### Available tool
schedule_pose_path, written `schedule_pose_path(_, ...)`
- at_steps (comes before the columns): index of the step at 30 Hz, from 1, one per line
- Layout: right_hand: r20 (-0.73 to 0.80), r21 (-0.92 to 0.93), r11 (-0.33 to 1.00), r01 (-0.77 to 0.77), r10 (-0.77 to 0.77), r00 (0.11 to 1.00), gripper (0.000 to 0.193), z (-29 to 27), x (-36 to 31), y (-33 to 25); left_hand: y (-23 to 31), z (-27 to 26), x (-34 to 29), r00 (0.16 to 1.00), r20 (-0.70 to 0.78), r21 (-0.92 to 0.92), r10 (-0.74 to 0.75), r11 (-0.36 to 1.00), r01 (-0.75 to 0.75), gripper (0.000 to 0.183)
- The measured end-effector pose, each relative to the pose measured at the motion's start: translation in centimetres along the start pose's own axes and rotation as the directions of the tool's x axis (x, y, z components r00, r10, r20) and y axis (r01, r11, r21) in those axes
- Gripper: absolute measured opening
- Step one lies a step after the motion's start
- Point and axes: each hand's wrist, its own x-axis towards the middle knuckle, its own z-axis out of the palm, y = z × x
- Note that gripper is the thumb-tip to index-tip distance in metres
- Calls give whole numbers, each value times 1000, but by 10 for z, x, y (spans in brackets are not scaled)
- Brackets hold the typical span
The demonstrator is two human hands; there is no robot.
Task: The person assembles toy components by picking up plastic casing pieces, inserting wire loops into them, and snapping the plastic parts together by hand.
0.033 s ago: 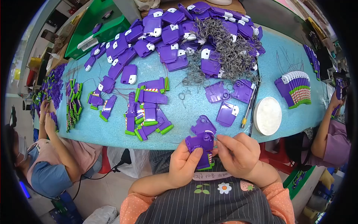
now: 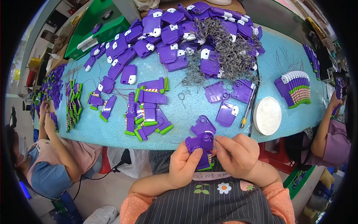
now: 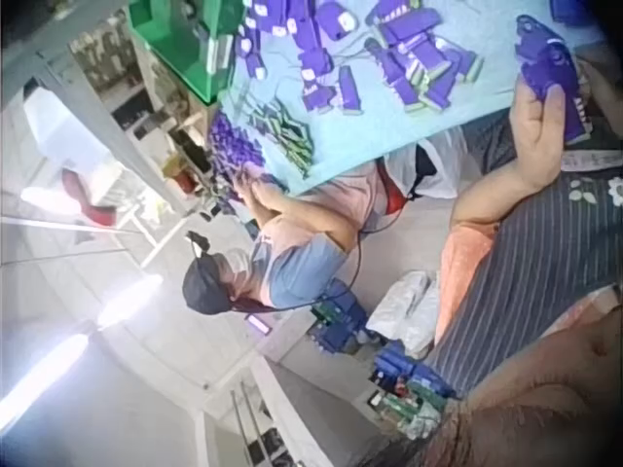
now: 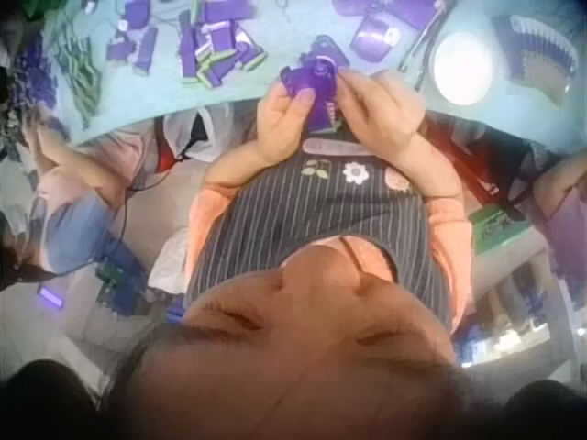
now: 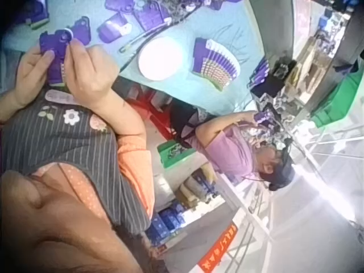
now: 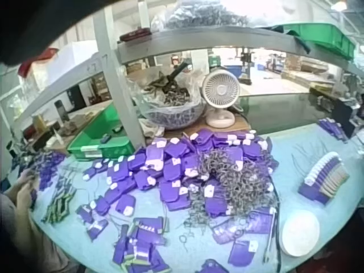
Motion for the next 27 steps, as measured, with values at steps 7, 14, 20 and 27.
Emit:
schedule_pose_path(7,49,27,992,-124,122,991,16,-1,2,-4,1,-1,-6,999,-18,238,45,970,-39,29)
schedule_pose_path(14,37,31,986,-163,162,986,13,-6,-2,-4,-1,4,-8,999,-13,308,32,951,-27,28)
schedule_pose_path(20,109,-168,986,-21,39,993,11,-9,-1,-5,-4,4,-9,999,-42,243,2,970,8,27)
schedule_pose_path(27,146,-137,990,-34,54,988,12,-11,1,-3,-5,1,-6,999,-33,337,32,941,-19,27)
